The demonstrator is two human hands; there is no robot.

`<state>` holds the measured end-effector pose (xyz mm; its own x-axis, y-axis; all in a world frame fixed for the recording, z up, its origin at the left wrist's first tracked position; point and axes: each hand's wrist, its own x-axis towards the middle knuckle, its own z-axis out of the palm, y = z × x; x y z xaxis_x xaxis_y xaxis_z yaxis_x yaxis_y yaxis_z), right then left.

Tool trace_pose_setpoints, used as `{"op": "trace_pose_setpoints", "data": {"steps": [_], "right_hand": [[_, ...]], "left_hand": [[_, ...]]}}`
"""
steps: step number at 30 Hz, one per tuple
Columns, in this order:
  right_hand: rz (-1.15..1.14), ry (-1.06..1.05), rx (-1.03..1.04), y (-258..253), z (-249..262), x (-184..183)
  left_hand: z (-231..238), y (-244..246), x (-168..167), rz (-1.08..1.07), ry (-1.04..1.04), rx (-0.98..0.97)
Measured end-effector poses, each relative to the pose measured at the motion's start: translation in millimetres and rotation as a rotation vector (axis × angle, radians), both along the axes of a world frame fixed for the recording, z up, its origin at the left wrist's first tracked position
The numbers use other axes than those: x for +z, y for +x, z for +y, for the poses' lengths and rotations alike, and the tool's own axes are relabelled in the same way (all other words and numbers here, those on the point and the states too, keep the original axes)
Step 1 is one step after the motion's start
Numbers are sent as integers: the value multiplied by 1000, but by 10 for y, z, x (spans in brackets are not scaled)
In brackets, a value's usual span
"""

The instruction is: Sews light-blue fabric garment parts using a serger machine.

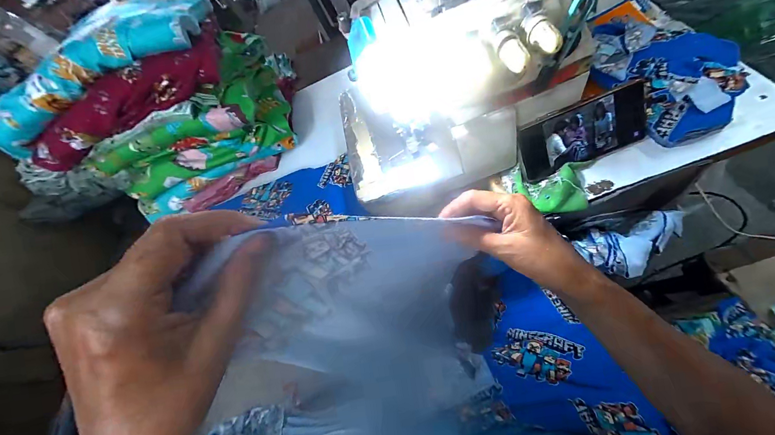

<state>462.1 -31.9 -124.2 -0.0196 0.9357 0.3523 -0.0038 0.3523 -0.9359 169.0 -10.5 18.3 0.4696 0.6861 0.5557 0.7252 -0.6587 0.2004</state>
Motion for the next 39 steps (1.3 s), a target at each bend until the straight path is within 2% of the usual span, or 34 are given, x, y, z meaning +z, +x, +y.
{"op": "trace_pose_setpoints", "data": {"steps": [7, 13, 17, 20, 28, 30, 34, 39], "right_hand": [[226, -105, -88, 1, -4, -10], [402, -121, -73, 30, 16, 66], [393, -50, -63, 39, 20, 141], [338, -2, -85, 43, 133, 152], [-13, 98, -293, -127, 640, 120], [-62, 102, -324, -152, 687, 113], [-64, 84, -328, -160, 685, 116], [-6, 108, -309, -147, 657, 107]], "left_hand": [[-17, -140, -77, -128, -36, 114], [19, -463, -181, -198, -85, 70], [-92, -586, -162, -312, -207, -8], [79, -556, -204, -329, -233, -51], [1322, -48, -740, -172, -225, 100], [1359, 268, -733, -149, -246, 35], [1105, 844, -642, -93, -266, -161], [1141, 1032, -676, -87, -371, -312]]}}
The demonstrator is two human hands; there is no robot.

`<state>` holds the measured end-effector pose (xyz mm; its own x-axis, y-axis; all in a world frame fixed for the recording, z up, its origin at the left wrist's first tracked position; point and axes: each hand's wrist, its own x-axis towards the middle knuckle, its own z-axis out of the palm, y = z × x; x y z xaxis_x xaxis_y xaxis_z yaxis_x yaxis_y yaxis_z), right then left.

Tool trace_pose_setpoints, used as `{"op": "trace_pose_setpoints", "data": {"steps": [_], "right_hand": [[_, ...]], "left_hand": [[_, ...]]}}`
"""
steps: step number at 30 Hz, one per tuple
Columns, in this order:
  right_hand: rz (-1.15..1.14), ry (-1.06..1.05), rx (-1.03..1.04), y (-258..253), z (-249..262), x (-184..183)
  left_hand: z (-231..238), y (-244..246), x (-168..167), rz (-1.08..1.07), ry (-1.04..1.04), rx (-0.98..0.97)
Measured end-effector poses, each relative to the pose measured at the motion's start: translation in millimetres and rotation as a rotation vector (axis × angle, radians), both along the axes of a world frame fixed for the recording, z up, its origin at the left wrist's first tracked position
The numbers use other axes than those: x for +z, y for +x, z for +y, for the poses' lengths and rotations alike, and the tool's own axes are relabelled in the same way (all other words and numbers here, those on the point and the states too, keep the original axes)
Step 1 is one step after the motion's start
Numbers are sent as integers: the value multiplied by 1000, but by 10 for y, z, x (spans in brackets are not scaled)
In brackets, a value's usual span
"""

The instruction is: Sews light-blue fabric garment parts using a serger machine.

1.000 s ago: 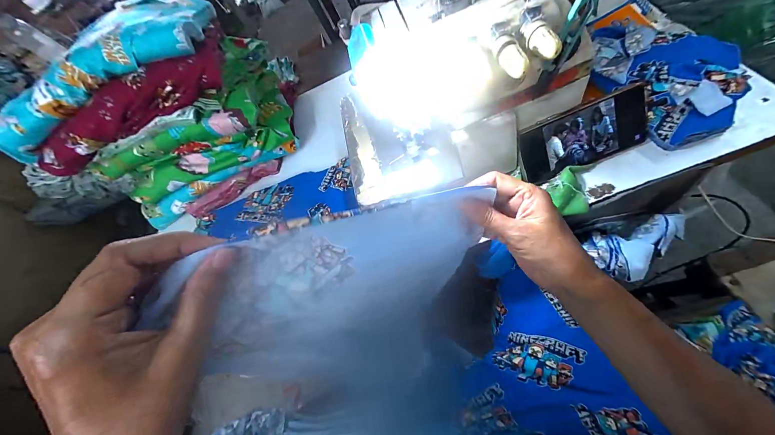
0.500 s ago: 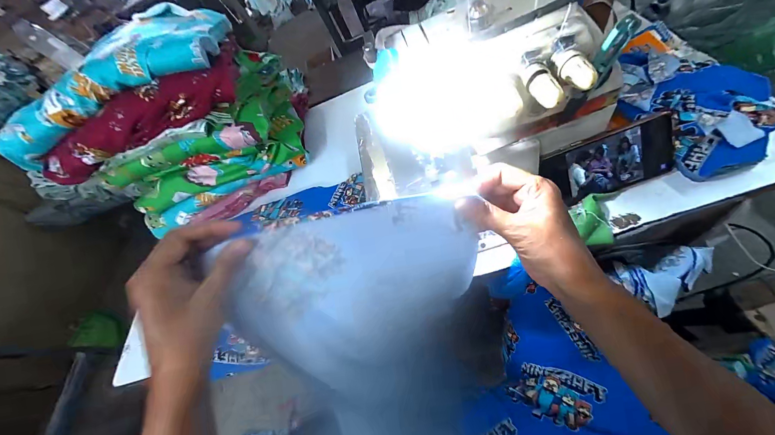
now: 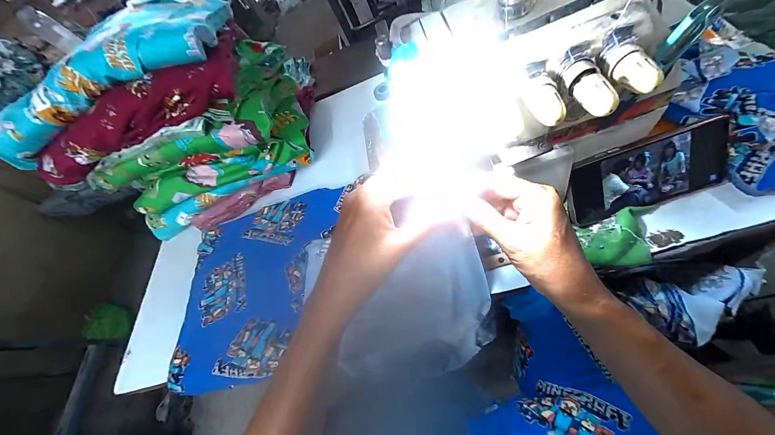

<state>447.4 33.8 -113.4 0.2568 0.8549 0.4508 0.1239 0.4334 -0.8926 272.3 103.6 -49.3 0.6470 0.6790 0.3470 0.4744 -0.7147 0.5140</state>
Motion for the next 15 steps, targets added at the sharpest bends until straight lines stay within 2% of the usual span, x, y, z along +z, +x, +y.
{"op": "trace_pose_setpoints", "data": {"steps": [3, 11, 15], "right_hand": [[-4, 19, -17, 3, -8, -8], [41, 22, -33, -26, -52, 5], [80, 30, -9, -42, -82, 37]], "left_hand": [[-27, 8, 52, -5, -31, 73], [-264, 6, 161, 41, 151, 168], [-253, 2, 199, 103, 171, 97]]}}
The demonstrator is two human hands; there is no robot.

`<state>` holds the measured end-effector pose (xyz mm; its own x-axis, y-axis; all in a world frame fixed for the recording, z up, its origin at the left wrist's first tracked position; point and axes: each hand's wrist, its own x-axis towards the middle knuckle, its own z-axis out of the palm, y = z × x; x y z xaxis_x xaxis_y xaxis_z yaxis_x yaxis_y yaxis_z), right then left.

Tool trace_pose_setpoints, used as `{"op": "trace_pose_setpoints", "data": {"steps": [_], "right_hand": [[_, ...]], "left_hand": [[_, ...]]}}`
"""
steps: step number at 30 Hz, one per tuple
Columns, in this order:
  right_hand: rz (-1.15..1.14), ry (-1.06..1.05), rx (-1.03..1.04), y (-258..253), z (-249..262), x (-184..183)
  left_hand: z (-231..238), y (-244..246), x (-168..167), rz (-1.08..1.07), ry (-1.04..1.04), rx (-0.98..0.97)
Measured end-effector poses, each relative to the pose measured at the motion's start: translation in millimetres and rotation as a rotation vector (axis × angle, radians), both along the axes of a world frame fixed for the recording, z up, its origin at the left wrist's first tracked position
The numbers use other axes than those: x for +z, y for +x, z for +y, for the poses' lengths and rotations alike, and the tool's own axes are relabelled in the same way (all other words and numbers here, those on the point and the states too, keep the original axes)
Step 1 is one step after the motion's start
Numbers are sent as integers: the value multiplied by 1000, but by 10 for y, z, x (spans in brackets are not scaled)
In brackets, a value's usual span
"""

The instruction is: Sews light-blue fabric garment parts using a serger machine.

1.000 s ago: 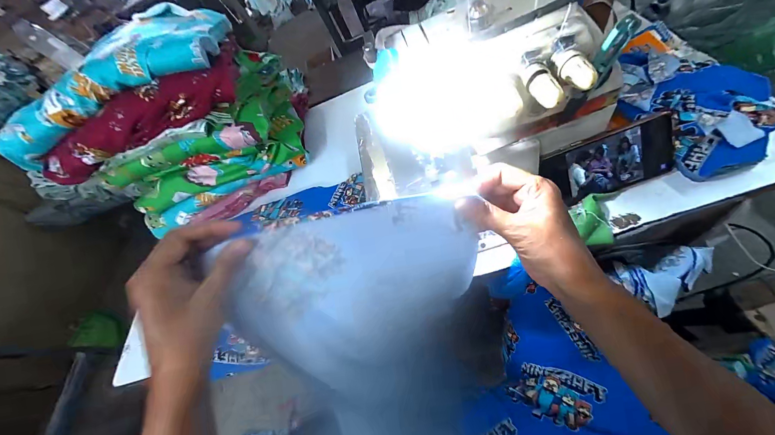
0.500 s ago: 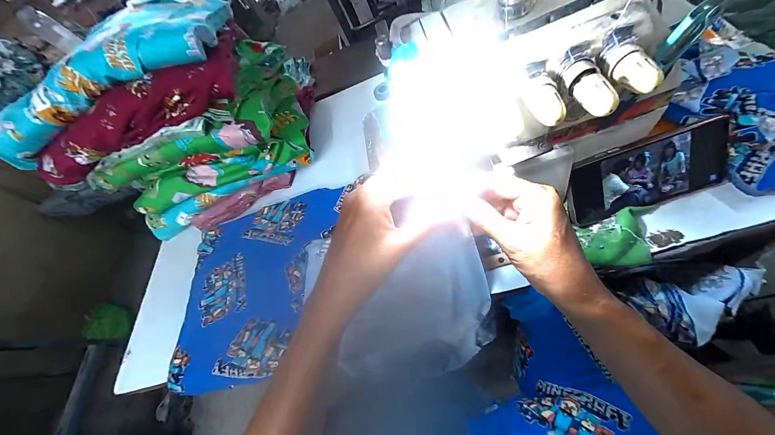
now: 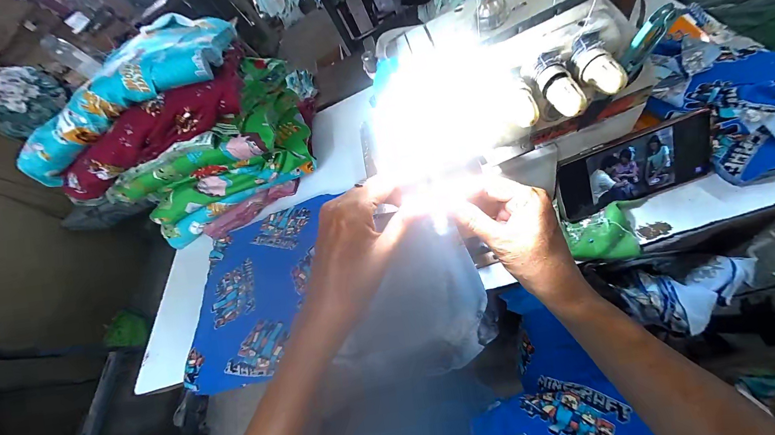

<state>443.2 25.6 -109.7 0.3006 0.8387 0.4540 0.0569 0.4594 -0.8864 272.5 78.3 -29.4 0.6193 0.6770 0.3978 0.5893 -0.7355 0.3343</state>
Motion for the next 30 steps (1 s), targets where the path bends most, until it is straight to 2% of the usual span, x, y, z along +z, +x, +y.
{"op": "trace_pose_setpoints", "data": {"steps": [4, 8, 14, 17, 19, 22, 24, 25, 27, 28, 30], "right_hand": [[-66, 23, -34, -21, -19, 37], [-156, 11, -14, -44, -74, -14], [-205, -160, 192, -122, -324, -481], [-192, -194, 195, -156, -411, -669], [-175, -202, 163, -175, -436, -688], [-167, -200, 110, -193, -445, -644], [-235, -177, 69, -193, -441, -627], [-303, -155, 33, -189, -432, -638], [-438, -94, -75, -189, -391, -702], [-479, -64, -112, -183, -364, -726], [-468, -26, -99, -184, -328, -711]], "left_hand": [[3, 30, 43, 50, -54, -78], [87, 40, 45, 49, -13, -126], [154, -177, 219, -64, -44, -59], [126, -269, 289, -136, -70, -31], [111, -321, 310, -108, -88, -70], [88, -392, 284, 68, -281, -266], [110, -480, 229, -12, -431, -319], [128, -547, 229, -119, -411, -240], [228, -646, 263, -235, -202, -57], [262, -667, 264, -229, -128, -15], [251, -638, 235, -190, -127, -54]]}}
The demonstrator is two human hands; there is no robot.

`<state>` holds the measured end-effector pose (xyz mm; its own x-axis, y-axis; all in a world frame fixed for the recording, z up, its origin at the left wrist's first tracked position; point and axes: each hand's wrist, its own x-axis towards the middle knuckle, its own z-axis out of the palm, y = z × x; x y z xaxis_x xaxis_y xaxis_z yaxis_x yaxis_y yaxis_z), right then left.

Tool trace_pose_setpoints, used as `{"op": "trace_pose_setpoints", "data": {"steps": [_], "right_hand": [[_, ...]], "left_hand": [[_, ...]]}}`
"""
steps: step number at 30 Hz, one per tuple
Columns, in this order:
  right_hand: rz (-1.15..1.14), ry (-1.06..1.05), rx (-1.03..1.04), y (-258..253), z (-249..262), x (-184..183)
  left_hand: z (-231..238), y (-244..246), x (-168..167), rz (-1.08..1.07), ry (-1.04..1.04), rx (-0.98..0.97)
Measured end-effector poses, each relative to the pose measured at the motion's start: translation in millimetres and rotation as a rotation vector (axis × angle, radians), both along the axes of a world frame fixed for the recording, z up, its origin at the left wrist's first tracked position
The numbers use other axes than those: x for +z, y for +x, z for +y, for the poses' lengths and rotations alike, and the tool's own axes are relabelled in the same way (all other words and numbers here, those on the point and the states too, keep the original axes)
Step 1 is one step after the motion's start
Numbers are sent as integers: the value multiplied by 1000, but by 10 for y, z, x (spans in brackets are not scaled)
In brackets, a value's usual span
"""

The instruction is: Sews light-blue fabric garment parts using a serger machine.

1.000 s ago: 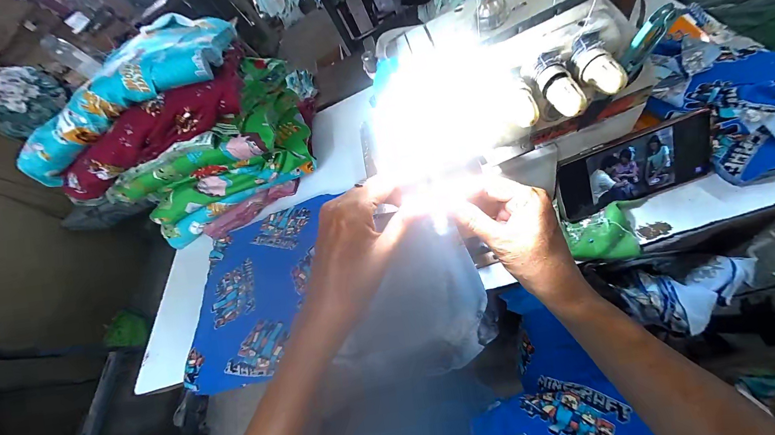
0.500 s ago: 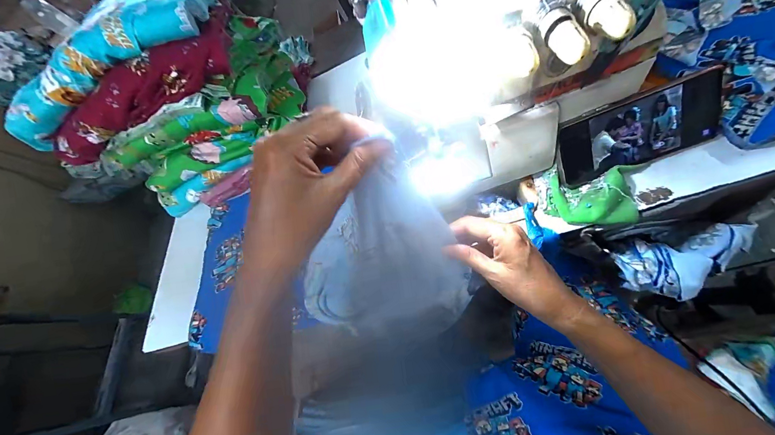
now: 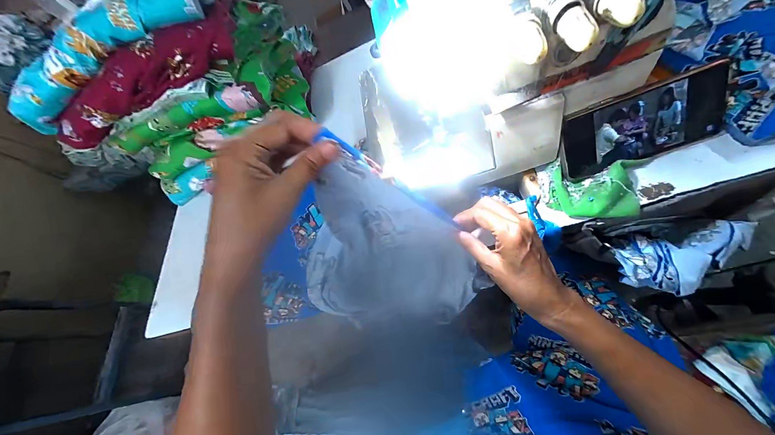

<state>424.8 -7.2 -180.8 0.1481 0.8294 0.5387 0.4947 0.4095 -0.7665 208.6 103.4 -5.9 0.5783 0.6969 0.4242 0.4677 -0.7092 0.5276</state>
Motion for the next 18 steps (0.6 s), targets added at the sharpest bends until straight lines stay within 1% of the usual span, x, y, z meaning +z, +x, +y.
{"op": "trace_pose_setpoints", "data": {"steps": [2, 4, 5, 8, 10, 13, 18], "right_hand": [[124, -74, 138, -6, -41, 80], [284, -176, 273, -31, -82, 120], [288, -178, 279, -52, -93, 114], [181, -162, 178, -40, -79, 57], [202, -199, 180, -1, -67, 69], [269, -241, 212, 23, -66, 110], [276, -181, 181, 15, -55, 95]], "left_hand": [[-24, 36, -62, -11, -77, -64], [-24, 74, -128, -61, -118, -39], [-15, 84, -153, -73, -128, -22], [50, 85, -211, -95, -160, -31], [66, 92, -222, -129, -177, -42], [18, 132, -213, -119, -103, -28], [-1, 152, -198, -146, -42, -32]]}}
